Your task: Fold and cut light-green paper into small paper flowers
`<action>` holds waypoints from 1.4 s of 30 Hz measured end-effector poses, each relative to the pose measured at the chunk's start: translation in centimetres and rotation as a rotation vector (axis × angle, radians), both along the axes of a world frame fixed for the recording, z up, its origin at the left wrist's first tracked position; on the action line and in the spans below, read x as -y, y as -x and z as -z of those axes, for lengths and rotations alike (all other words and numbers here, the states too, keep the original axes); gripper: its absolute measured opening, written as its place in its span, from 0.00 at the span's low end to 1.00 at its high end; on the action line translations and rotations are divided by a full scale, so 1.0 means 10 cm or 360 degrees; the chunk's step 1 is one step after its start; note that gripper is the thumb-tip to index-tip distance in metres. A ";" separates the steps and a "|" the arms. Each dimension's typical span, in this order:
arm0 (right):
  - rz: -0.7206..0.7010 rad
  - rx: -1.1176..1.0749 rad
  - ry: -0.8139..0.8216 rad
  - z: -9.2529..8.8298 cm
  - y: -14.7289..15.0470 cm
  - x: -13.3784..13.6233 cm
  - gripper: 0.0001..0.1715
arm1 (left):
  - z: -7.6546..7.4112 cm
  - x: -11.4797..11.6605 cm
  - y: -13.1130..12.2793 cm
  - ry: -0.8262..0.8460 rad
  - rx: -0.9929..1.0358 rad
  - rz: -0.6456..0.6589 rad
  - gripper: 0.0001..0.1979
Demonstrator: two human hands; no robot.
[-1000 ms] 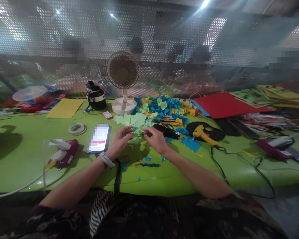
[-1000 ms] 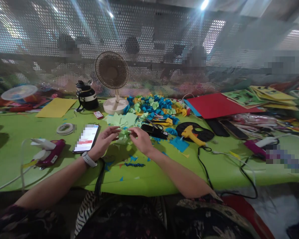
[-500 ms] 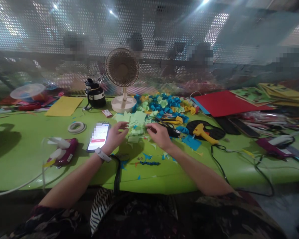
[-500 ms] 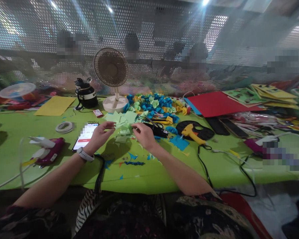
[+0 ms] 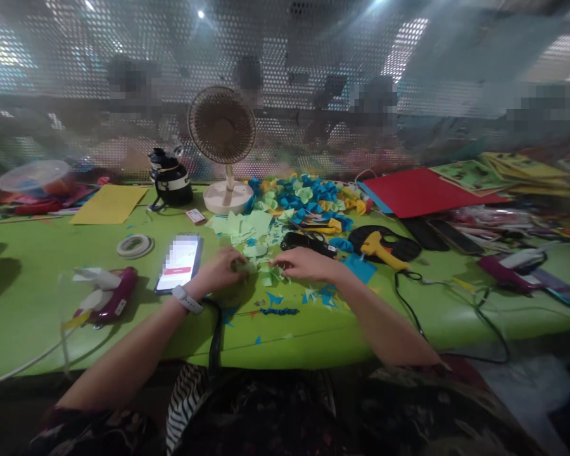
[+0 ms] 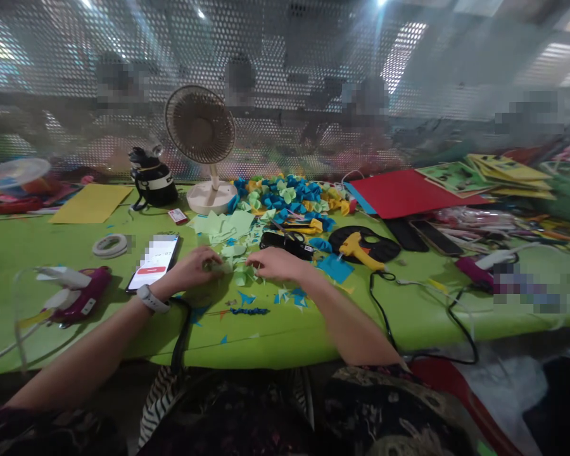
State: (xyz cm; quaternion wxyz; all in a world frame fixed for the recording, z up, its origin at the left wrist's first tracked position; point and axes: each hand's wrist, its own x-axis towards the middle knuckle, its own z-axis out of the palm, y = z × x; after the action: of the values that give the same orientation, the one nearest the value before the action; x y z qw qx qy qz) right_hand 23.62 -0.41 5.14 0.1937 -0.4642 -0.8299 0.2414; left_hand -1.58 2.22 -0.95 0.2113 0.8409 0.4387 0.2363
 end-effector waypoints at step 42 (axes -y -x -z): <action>0.1213 0.0456 -0.0070 -0.10 -1.07 -0.93 0.07 | -0.23 0.14 -0.17 0.1053 0.1564 -0.0465 0.20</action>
State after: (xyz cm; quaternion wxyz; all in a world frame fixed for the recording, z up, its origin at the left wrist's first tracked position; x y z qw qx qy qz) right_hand 34.33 8.92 6.18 0.1616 -0.7632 -0.6220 0.0673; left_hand 0.14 0.78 1.35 0.6045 0.4542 0.4508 0.4744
